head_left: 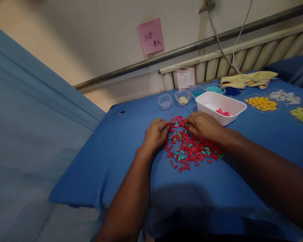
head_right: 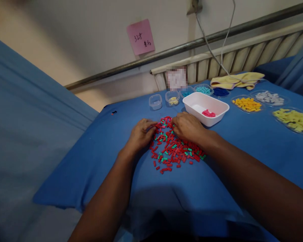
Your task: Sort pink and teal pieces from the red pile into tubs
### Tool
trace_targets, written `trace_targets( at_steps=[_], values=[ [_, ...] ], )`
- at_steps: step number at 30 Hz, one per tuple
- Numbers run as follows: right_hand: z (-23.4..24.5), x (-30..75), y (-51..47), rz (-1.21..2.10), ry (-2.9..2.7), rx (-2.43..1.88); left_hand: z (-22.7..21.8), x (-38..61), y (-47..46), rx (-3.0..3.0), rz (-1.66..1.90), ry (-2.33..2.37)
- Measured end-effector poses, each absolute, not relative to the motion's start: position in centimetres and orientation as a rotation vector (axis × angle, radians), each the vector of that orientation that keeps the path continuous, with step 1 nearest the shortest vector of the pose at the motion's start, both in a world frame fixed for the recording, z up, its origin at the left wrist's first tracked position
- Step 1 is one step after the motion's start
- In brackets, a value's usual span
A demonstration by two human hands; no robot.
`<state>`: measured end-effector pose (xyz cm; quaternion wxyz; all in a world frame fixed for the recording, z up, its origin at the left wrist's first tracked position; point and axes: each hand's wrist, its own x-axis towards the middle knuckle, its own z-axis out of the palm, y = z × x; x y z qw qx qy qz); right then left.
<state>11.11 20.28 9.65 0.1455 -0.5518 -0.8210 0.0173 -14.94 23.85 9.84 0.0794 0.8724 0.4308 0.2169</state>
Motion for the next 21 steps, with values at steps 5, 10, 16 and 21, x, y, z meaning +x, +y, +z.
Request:
trace_targets(
  at_steps=[5, 10, 16, 21],
  values=[
    [9.5, 11.0, 19.8, 0.114, -2.309, -1.543, 9.2, -13.6, 23.8, 2.818, 0.400, 1.172],
    [8.9, 10.9, 19.5, 0.150, -2.263, -1.547, 9.7, -13.6, 23.7, 2.836, 0.366, 1.248],
    [8.8, 10.9, 19.1, 0.217, -2.272, -1.425, 10.5, -13.9, 23.5, 2.754, 0.350, 1.359],
    [8.4, 11.1, 18.9, 0.182, -2.287, -1.344, 10.5, -14.2, 23.7, 2.683, 0.366, 1.419]
  ],
)
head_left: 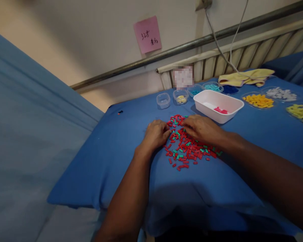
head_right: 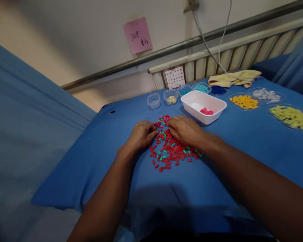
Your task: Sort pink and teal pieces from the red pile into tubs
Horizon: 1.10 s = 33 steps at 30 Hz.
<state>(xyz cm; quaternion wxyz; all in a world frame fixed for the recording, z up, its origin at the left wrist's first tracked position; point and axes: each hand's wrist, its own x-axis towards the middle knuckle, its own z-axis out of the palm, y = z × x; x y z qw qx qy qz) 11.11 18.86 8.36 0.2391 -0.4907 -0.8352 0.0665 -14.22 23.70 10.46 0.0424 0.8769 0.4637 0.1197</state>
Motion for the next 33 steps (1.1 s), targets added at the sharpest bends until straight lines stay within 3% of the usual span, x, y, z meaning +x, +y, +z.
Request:
trace_targets(
  at_steps=[18, 24, 33],
  values=[
    [8.1, 11.0, 18.6, 0.268, -2.290, -1.213, 10.5, -13.9, 23.5, 2.791, 0.356, 1.278],
    [7.9, 10.4, 18.6, 0.273, -2.099, -1.169, 9.9, -12.6, 22.9, 2.175, 0.811, 1.128],
    [9.0, 10.2, 18.0, 0.223, -2.008, -1.072, 9.9, -10.3, 21.9, 1.591, 0.951, 0.972]
  ],
)
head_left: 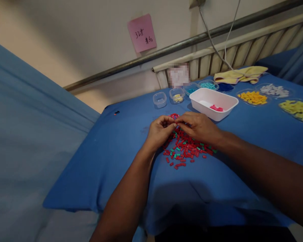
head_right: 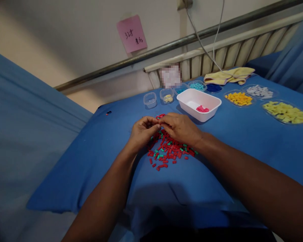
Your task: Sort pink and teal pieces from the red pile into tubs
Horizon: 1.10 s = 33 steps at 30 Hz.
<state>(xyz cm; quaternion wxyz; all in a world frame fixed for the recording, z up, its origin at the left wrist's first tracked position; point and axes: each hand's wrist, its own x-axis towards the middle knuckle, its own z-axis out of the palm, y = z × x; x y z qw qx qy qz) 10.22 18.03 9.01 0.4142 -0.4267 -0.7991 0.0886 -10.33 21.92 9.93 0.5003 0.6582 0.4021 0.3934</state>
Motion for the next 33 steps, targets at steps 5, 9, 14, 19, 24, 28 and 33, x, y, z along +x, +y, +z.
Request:
trace_targets(
  at_steps=[5, 9, 14, 19, 24, 28, 33],
  values=[
    [10.7, 11.0, 17.6, 0.136, -2.027, -1.145, 9.7, -11.2, 22.4, 1.758, 0.925, 0.964],
    [13.0, 13.4, 17.4, -0.081, -1.894, -1.264, 9.4, -12.3, 23.4, 2.365, 0.822, 1.168],
    [13.5, 17.8, 18.1, -0.304, -1.688, -1.525, 9.2, -12.7, 24.6, 2.737, 0.508, 1.144],
    [11.9, 19.9, 19.0, -0.278, -1.691, -1.723, 9.3, -12.5, 24.9, 2.832, 0.397, 1.204],
    [11.6, 18.0, 18.7, -0.223, -1.786, -1.590, 9.5, -12.5, 24.8, 2.836, 0.398, 1.224],
    [11.1, 14.9, 18.3, -0.085, -2.008, -1.379, 9.8, -12.7, 24.6, 2.779, 0.519, 1.304],
    [9.9, 12.6, 18.1, 0.011, -2.265, -1.358, 9.7, -12.8, 24.5, 2.815, 0.369, 1.200]
  ],
)
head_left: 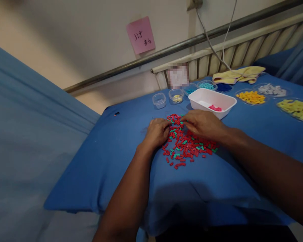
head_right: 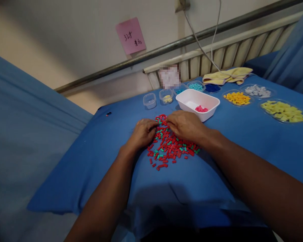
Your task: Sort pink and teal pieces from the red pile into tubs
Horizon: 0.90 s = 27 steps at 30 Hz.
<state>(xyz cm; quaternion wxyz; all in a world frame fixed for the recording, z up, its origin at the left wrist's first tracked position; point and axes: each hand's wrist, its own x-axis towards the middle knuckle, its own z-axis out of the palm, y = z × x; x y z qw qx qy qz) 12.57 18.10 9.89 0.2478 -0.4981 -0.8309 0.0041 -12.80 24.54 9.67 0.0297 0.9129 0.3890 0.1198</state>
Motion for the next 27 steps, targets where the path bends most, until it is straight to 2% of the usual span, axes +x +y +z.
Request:
trace_targets(
  at_steps=[4, 7, 12, 17, 23, 27],
  values=[
    [9.5, 12.3, 18.0, 0.049, -2.310, -1.370, 9.7, -12.7, 24.5, 2.850, 0.290, 1.179],
    [9.6, 12.3, 17.9, 0.077, -2.297, -1.343, 9.9, -12.7, 24.5, 2.749, 0.409, 1.257],
    [10.1, 11.6, 17.3, 0.140, -2.103, -1.181, 10.4, -11.6, 23.6, 2.002, 0.893, 1.059],
    [10.8, 10.9, 16.9, 0.168, -2.008, -1.036, 10.9, -10.0, 22.3, 1.597, 1.049, 0.851],
    [11.4, 10.6, 16.6, 0.160, -1.995, -1.000, 12.0, -10.6, 22.0, 1.509, 0.951, 0.857],
    [12.4, 12.0, 16.6, 0.090, -1.894, -1.076, 12.8, -12.9, 23.2, 1.691, 1.075, 1.062]
  ],
)
